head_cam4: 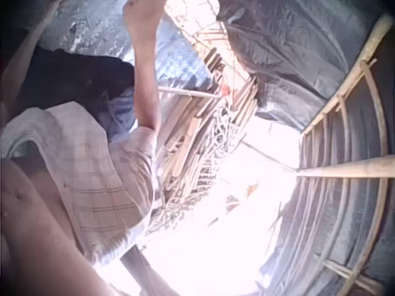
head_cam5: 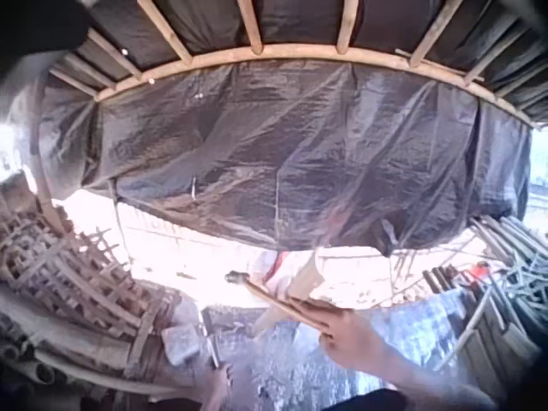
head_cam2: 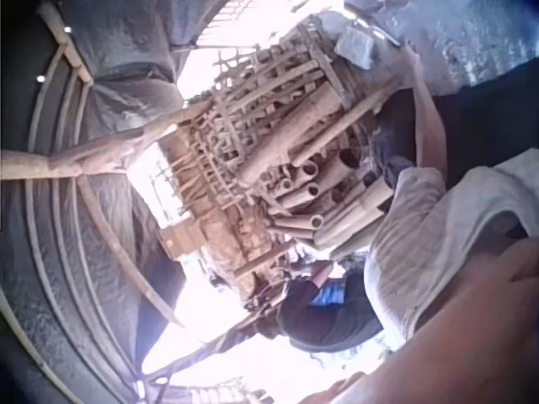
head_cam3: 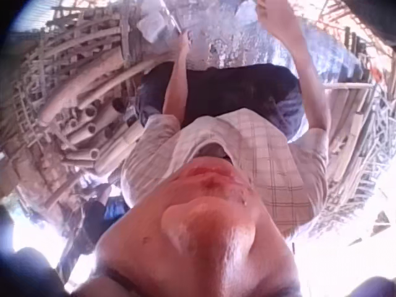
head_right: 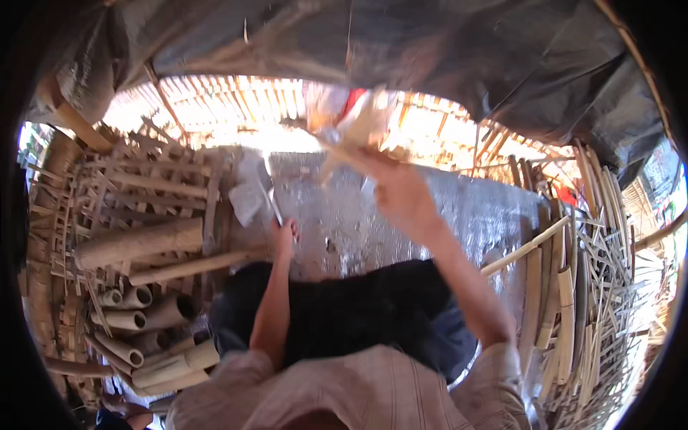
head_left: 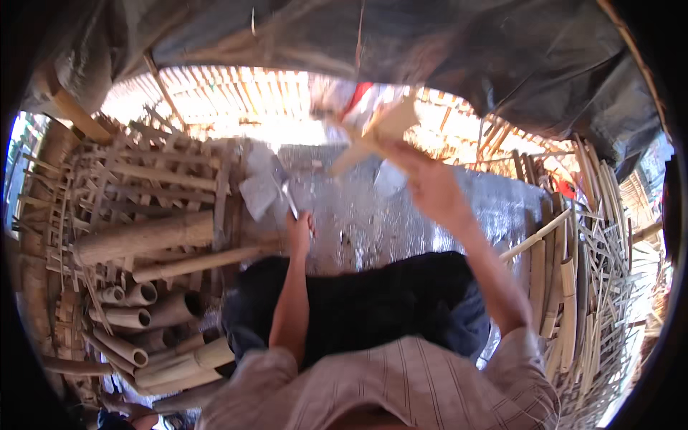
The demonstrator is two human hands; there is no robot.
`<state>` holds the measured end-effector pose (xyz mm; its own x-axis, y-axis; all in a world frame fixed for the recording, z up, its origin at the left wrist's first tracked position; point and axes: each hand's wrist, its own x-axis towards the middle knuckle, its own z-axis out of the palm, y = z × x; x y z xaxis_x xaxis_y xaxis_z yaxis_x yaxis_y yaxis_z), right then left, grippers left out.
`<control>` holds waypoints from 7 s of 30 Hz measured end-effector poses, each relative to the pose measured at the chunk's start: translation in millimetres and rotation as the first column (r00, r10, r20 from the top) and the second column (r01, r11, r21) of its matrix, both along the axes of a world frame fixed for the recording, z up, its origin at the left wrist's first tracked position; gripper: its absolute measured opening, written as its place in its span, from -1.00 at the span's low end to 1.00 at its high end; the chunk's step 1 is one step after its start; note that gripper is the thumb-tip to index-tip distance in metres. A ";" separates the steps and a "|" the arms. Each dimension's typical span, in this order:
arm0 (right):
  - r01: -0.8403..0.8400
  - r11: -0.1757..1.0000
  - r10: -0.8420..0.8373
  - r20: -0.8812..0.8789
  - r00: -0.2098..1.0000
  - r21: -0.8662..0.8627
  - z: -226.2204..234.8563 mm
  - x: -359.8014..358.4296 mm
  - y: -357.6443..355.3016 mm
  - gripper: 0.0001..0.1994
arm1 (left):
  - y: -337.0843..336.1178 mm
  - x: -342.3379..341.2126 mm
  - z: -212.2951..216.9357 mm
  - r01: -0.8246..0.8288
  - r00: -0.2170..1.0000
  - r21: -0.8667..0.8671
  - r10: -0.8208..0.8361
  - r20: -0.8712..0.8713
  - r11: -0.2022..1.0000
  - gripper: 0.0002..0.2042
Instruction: The person crafts objects from bamboo by using a chisel and a hammer to shape and hollow out bamboo sections, then positions and fits the resulting pieces together while sitting on the ground.
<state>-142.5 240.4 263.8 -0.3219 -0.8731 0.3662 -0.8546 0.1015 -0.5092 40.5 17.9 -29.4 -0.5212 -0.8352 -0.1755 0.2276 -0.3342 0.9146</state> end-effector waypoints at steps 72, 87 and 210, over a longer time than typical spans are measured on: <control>0.246 0.969 -0.246 0.014 0.969 -0.018 0.1 159.3 17.4 -0.09 | 97.0 -9.0 357.2 0.137 0.943 -0.808 0.173 0.283 0.573 -0.58; 0.382 0.917 -0.172 0.755 0.633 -0.112 -42.1 132.3 198.1 -0.75 | 60.8 5.6 367.0 0.354 0.935 -0.541 -0.272 0.227 0.763 -0.67; 0.149 0.917 -0.095 0.160 0.983 -0.370 128.2 74.8 89.5 -0.72 | 124.5 107.2 409.0 0.559 0.823 -0.071 -0.543 0.166 0.826 -0.79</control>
